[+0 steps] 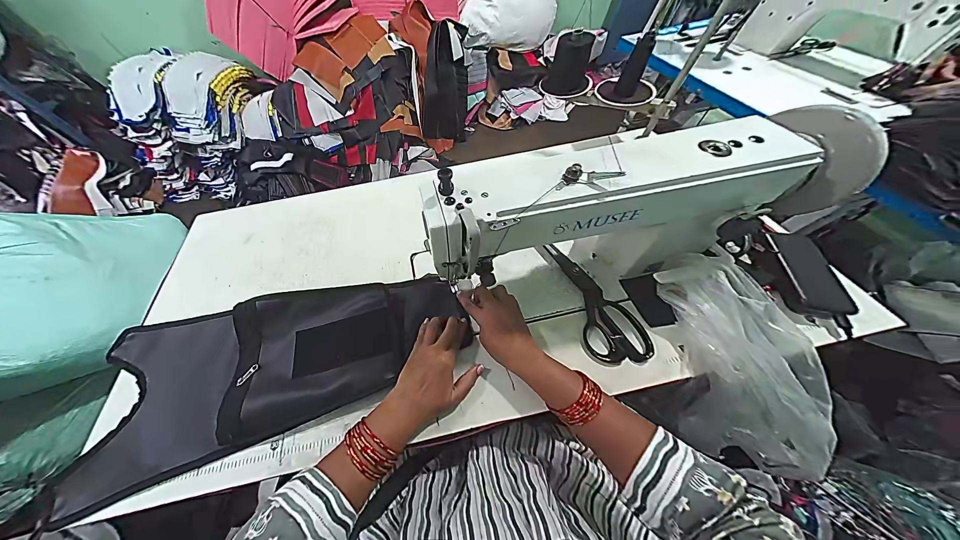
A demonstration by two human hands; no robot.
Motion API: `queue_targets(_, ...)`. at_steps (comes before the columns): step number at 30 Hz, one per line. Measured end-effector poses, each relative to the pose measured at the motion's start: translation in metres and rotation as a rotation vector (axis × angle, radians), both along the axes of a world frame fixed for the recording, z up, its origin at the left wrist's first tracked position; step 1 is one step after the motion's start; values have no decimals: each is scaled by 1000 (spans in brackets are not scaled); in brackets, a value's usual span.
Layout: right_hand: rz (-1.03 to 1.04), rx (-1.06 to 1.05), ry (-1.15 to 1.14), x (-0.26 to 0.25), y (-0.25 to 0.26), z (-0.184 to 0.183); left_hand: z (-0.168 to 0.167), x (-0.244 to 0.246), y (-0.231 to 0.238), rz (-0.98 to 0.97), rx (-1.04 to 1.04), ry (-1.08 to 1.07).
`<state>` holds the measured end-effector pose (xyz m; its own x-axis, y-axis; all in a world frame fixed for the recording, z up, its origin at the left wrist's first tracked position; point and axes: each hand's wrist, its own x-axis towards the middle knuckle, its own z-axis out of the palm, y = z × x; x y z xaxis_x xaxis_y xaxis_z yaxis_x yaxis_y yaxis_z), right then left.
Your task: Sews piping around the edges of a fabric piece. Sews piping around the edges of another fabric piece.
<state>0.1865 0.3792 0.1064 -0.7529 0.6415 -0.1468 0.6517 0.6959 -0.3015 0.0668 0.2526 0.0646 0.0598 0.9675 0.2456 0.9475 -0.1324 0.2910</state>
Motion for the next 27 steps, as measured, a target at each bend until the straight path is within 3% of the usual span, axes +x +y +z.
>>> queue_targets(4,17,18,-13,0,0,0,1,-4,7,4,-9,-4)
queue_targets(8,17,4,-38,-1,1,1,14,-10,16,15,-229,-21)
queue_targets(13,-3,-11,100,3,5,-8,4,-18,24,0,-87,-101)
queue_targets(18,-107,13,547,15,6,-29,6,-19,23,0,-117,-88)
queue_targets(27,-87,-106,532,16,10,-25,-4,-21,23,-3,10,-87)
